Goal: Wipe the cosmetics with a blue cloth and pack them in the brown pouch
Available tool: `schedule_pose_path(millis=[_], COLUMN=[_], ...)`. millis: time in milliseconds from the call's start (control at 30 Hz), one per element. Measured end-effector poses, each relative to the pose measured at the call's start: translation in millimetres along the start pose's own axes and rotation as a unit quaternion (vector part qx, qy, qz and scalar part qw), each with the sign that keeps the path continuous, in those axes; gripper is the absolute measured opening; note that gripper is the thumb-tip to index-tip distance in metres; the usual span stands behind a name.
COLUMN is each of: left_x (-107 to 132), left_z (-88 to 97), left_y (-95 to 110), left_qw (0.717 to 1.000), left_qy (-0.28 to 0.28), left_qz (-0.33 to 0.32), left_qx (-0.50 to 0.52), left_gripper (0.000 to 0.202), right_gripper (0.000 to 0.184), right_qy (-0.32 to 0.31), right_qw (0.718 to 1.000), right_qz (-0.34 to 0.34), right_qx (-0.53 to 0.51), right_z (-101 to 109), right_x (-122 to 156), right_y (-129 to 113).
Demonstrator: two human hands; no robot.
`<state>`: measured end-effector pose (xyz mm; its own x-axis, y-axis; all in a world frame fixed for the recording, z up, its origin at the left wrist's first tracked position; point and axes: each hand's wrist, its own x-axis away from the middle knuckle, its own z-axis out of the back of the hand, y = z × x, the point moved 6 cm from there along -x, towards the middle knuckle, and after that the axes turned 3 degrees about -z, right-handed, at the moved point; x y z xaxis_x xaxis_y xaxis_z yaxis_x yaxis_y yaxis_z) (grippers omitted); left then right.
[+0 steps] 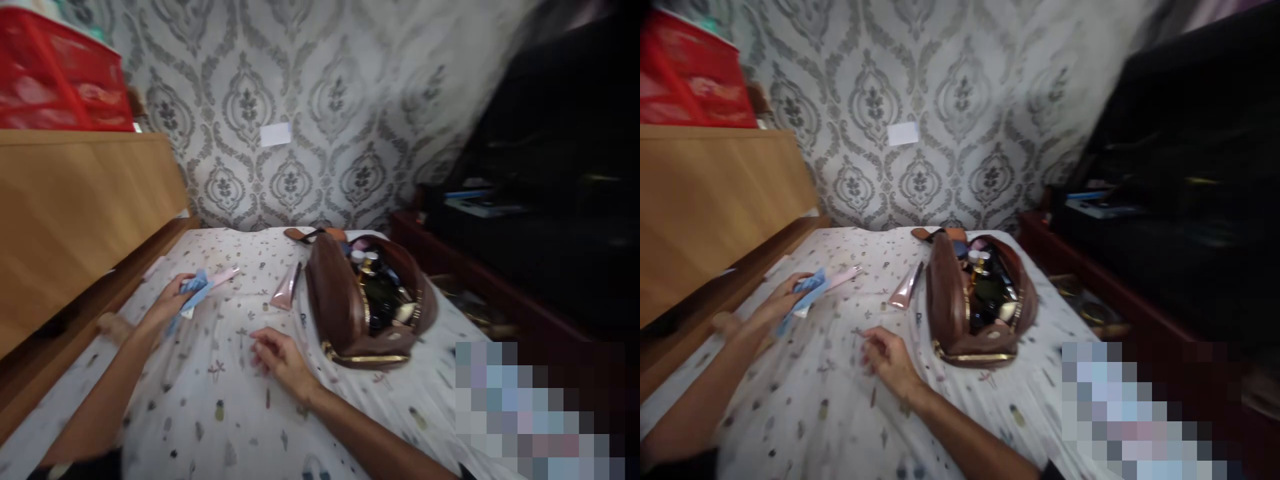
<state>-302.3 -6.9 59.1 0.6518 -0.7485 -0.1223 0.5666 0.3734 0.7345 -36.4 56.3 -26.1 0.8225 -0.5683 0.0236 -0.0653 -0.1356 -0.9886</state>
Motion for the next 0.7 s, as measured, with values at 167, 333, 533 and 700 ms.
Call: schedule_pose_path(millis=[167,333,533,700], left_x=[62,85,71,66], left_z=[-90.6,-124.0,-118.9,-116.7], left_y=[61,82,50,42], left_qw=[0.965,0.971,0.975,0.969], left_qy=[-0.137,-0.124,-0.061,-0.076], left_qz=[-0.031,-0.099,-0.153,-0.168], left_qx=[0.223,0.181,0.150,0.167], left_gripper=[0.078,0.064,0.047,0.039], right_gripper=[0.068,0.061,0.065,0.057], right_qy=[0.033,0.072,0.048,0.028], right_qw=[0.991,0.977,0.989,0.989], right_qz=[0.025,0.000,-0.022,-0.050], right_qx=[-0.127,-0.202,-0.135,-0.137], right_z=[8,17,16,13], right_x=[-6,-11,-9,-6], right_y=[0,9,8,2])
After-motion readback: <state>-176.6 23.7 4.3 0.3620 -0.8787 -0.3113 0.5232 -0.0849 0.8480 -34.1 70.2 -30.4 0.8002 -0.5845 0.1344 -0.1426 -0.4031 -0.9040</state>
